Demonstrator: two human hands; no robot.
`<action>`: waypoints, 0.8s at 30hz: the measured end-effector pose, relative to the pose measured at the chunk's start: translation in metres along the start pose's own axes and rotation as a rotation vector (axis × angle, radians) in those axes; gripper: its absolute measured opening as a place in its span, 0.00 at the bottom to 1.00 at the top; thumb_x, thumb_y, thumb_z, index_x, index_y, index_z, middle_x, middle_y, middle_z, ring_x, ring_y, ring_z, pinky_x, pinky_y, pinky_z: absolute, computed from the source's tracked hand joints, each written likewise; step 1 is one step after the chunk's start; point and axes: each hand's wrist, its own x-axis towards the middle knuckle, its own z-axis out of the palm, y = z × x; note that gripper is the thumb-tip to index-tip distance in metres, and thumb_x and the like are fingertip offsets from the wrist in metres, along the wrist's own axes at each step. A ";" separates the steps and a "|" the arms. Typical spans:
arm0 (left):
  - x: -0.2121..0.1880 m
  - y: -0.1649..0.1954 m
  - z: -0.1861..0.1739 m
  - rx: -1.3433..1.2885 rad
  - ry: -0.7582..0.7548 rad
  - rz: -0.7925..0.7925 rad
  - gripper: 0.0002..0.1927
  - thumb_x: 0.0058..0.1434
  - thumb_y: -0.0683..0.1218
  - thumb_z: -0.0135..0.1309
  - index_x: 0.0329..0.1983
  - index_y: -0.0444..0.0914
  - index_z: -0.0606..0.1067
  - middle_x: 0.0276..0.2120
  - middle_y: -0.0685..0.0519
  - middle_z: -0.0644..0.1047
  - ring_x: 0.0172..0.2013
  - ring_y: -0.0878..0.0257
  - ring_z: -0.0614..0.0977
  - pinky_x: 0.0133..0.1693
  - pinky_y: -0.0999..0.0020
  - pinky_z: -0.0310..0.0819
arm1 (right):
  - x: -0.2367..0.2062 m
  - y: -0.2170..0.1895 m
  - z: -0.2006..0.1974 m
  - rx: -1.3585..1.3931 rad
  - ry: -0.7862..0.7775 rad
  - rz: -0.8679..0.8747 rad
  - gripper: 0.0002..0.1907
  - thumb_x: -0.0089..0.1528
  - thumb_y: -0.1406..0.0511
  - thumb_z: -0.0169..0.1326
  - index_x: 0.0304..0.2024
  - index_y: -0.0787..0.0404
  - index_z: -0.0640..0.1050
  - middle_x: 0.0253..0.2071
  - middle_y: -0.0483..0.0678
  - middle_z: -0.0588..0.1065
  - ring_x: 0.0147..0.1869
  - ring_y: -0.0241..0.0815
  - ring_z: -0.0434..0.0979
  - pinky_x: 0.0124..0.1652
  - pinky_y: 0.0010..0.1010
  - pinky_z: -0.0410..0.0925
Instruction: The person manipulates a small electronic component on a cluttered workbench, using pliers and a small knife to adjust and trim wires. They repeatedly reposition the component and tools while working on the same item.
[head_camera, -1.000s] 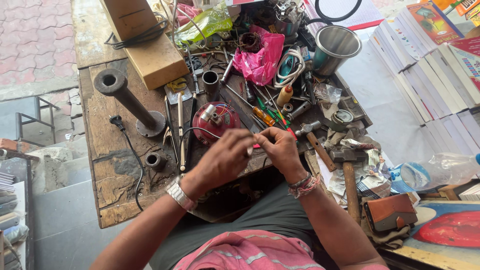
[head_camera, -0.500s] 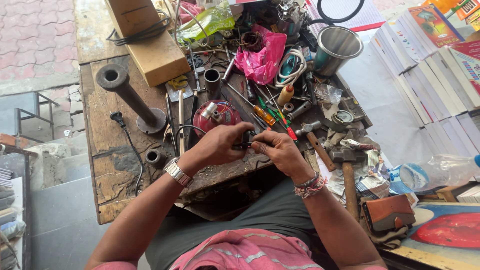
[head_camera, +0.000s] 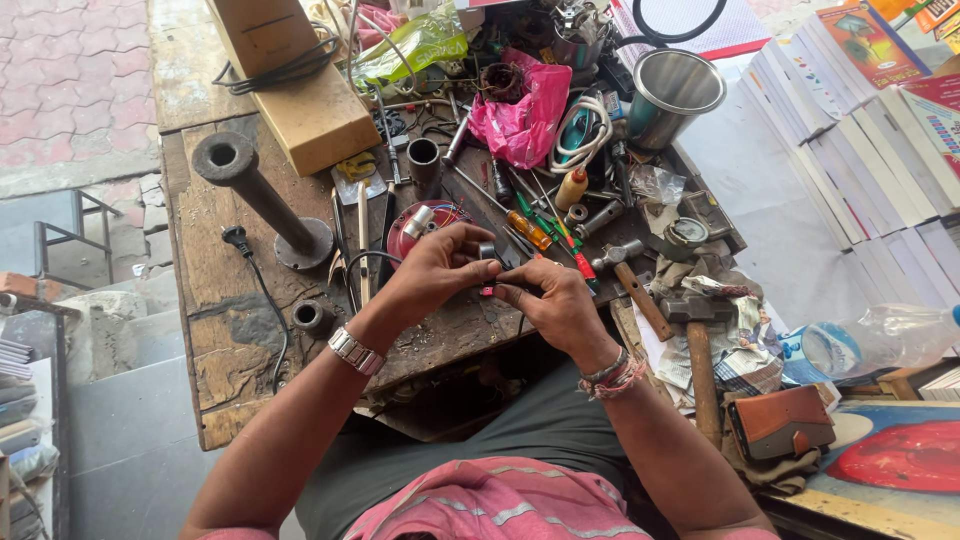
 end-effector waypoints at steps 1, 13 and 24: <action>-0.001 0.000 0.001 0.016 0.024 0.055 0.27 0.59 0.48 0.64 0.59 0.34 0.71 0.44 0.54 0.78 0.44 0.70 0.80 0.46 0.75 0.79 | -0.001 0.002 0.001 0.033 0.034 0.055 0.10 0.60 0.63 0.65 0.40 0.64 0.85 0.34 0.45 0.79 0.37 0.33 0.77 0.37 0.26 0.69; -0.038 0.002 0.034 0.993 0.124 0.860 0.27 0.55 0.41 0.67 0.56 0.37 0.70 0.52 0.43 0.73 0.52 0.46 0.77 0.55 0.56 0.74 | 0.004 0.032 0.003 0.517 0.139 0.276 0.09 0.64 0.66 0.62 0.40 0.67 0.84 0.31 0.40 0.78 0.34 0.27 0.73 0.35 0.20 0.67; -0.003 0.024 0.009 0.796 -0.211 0.241 0.39 0.50 0.53 0.69 0.62 0.37 0.67 0.42 0.48 0.78 0.41 0.52 0.84 0.44 0.59 0.77 | -0.005 0.029 0.001 0.539 -0.039 0.225 0.08 0.61 0.72 0.61 0.44 0.66 0.83 0.37 0.43 0.81 0.42 0.30 0.80 0.44 0.20 0.74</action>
